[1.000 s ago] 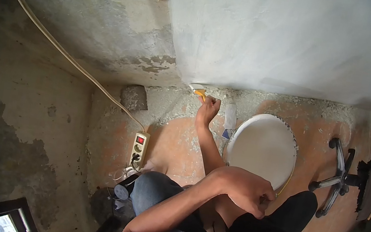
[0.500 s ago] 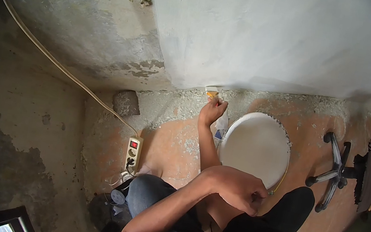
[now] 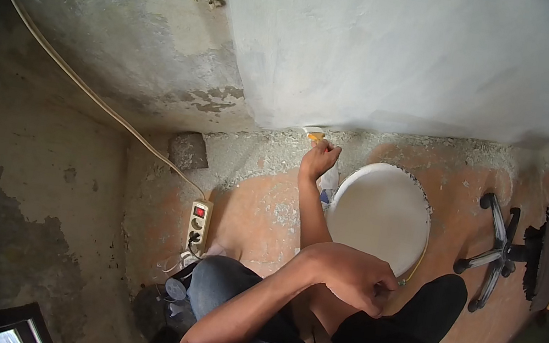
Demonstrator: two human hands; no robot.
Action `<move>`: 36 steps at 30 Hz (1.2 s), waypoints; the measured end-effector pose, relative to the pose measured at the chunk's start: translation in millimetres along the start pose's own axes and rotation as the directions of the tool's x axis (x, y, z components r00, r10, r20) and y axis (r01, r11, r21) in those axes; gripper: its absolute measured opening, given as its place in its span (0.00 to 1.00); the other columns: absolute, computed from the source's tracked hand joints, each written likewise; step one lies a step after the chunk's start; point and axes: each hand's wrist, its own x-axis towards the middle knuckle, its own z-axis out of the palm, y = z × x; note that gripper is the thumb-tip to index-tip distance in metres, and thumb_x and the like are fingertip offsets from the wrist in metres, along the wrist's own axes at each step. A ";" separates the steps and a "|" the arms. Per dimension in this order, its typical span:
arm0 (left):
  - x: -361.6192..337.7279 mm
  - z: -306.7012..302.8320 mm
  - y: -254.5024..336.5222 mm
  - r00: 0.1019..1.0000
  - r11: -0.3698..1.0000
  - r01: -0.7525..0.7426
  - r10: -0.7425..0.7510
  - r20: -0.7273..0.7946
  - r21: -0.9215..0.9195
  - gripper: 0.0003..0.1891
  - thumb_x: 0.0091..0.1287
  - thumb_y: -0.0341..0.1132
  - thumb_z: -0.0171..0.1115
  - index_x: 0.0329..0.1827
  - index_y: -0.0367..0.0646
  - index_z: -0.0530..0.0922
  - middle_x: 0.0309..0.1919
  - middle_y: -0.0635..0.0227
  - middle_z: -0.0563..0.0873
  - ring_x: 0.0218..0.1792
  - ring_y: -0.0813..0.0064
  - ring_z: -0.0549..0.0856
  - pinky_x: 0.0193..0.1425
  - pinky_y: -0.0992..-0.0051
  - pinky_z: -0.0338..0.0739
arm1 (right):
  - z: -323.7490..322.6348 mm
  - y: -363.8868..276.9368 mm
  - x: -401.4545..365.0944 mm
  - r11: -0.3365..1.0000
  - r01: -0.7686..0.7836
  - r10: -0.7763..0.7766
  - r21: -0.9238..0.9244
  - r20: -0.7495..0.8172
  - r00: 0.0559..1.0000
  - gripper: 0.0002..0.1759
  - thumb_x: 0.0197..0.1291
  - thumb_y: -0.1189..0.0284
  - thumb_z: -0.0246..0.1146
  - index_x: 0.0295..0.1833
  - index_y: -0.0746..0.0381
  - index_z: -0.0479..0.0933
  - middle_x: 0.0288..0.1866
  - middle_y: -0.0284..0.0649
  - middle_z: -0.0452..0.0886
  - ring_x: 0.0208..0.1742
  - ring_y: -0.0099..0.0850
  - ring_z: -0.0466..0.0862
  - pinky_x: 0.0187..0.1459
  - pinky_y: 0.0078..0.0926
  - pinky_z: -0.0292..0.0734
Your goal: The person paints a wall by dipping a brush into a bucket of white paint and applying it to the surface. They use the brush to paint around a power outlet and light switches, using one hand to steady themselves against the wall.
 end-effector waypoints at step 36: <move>-71.9 -6.7 0.1 0.004 0.506 -0.854 -0.223 -0.975 -0.119 0.11 0.62 0.34 0.58 0.25 0.49 0.64 0.21 0.75 0.65 0.27 0.81 0.66 0.34 0.77 0.60 | -194.5 -274.3 -38.2 0.358 -0.638 0.259 0.682 0.584 0.769 0.07 0.59 0.81 0.59 0.42 0.65 0.70 0.47 0.48 0.78 0.54 0.41 0.80 0.64 0.32 0.73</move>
